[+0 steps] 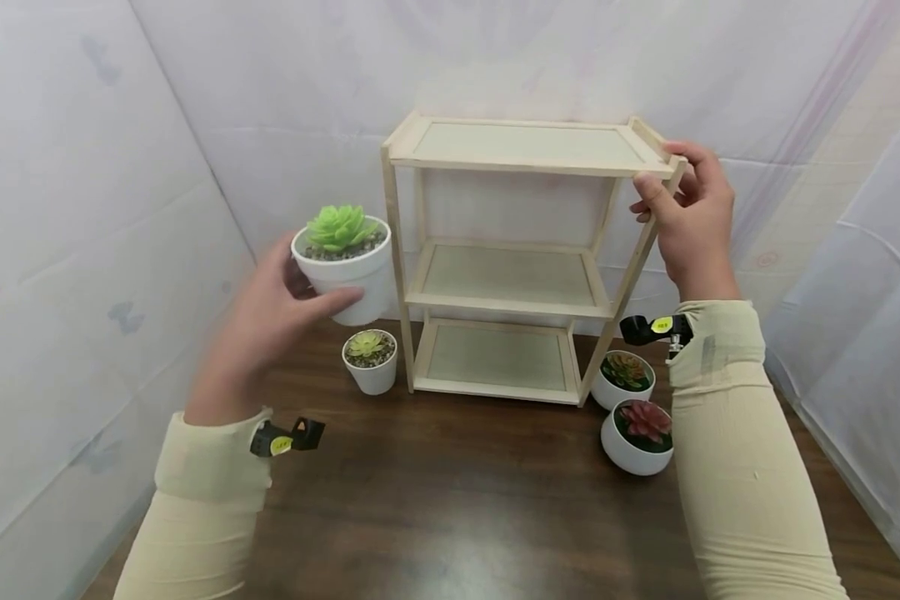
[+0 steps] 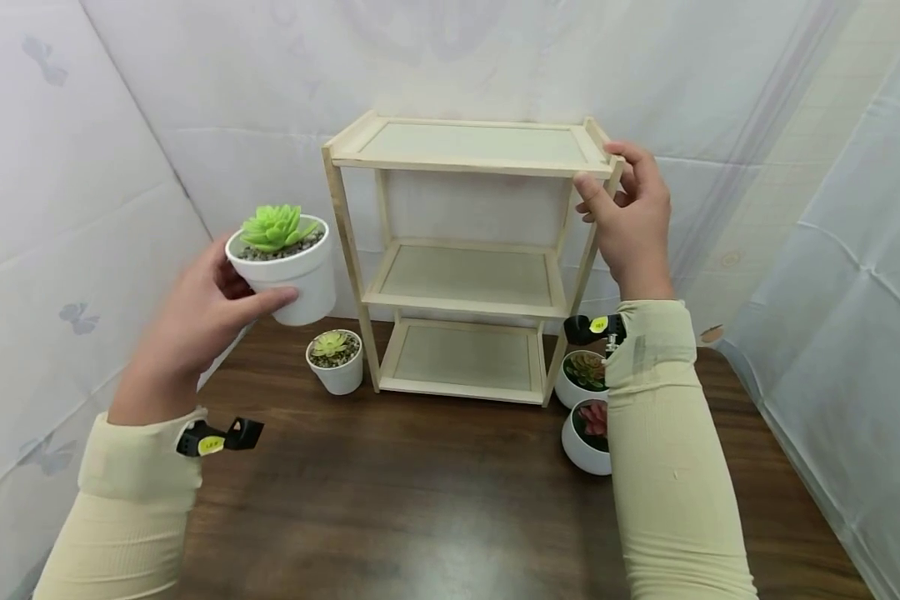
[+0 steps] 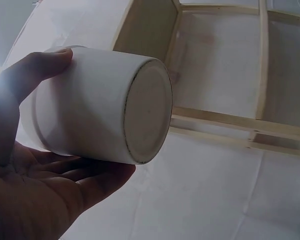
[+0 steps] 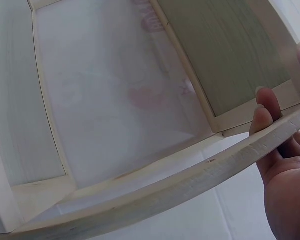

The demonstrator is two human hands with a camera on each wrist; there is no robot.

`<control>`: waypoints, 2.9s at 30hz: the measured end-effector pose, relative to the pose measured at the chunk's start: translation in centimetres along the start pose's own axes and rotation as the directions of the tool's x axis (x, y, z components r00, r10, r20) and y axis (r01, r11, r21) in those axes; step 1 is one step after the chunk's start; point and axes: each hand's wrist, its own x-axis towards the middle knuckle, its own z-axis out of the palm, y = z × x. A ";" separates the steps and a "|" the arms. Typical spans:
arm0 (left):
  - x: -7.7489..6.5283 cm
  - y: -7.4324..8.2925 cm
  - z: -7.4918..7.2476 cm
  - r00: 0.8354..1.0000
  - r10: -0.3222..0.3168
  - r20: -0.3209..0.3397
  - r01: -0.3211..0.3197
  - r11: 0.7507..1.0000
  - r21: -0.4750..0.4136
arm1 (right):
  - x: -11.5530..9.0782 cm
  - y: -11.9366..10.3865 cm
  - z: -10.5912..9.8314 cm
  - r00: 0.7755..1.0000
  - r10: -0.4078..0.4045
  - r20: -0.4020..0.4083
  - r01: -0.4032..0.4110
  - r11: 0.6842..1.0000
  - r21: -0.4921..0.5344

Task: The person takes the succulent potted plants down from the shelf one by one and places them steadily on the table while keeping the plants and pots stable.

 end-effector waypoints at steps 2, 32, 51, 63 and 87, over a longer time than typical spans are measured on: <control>-0.5 -0.8 0.2 1.000 -0.010 -0.015 0.010 1.000 -0.012 | 0.0 0.0 0.0 1.000 0.003 0.002 -0.003 1.000 -0.006; -5.0 -9.4 2.7 0.996 -0.088 -0.019 0.087 0.994 -0.064 | -0.3 -0.7 -0.4 1.000 -0.011 -0.021 0.012 0.999 0.030; -6.1 -13.2 4.3 0.988 -0.152 -0.003 0.150 0.979 -0.135 | -0.2 -0.5 -0.5 1.000 -0.019 -0.011 0.019 1.000 0.017; -6.8 -15.9 5.0 0.986 -0.163 0.024 0.165 0.977 -0.137 | -0.2 -0.5 -0.5 1.000 -0.018 -0.011 0.018 1.000 0.012; -7.4 -19.2 6.0 0.962 -0.263 0.078 0.271 0.955 -0.117 | -0.2 -0.7 -0.7 1.000 -0.015 -0.011 0.015 1.000 0.012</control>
